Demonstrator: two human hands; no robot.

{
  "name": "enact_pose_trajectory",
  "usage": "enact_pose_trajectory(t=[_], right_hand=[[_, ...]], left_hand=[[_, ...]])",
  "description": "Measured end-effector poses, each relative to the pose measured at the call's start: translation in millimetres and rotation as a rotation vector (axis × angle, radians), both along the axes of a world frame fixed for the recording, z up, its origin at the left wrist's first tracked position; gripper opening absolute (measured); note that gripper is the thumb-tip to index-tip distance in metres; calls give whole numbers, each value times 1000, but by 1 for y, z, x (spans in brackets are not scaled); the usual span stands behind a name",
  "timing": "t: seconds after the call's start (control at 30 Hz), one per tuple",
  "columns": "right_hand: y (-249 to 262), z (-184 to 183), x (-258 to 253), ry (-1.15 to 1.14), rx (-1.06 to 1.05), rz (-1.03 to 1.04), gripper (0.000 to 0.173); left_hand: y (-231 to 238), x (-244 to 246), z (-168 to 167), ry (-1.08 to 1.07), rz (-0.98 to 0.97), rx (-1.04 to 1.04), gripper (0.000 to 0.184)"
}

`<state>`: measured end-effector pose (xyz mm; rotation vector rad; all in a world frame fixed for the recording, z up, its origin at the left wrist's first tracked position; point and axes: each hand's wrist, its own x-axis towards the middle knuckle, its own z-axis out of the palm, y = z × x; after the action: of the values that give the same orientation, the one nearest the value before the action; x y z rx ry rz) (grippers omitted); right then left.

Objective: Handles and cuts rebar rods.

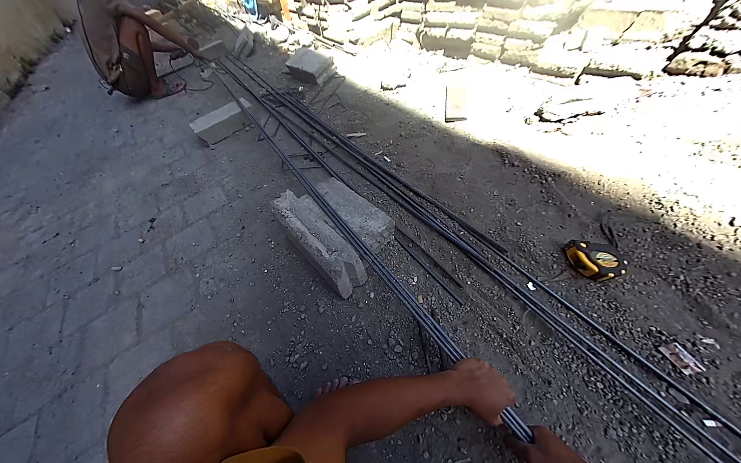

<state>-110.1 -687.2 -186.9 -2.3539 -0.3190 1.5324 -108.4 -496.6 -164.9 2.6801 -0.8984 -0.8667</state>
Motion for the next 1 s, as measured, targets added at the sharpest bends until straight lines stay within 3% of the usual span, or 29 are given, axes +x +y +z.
enact_pose_trajectory(t=[0.7, 1.0], right_hand=[[-4, -16, 6, -7, 12, -7, 41], [4, 19, 10, 0, 89, 113, 46]], left_hand=[[-2, 3, -5, 4, -1, 7, 36], [-11, 7, 6, 77, 18, 249, 40]])
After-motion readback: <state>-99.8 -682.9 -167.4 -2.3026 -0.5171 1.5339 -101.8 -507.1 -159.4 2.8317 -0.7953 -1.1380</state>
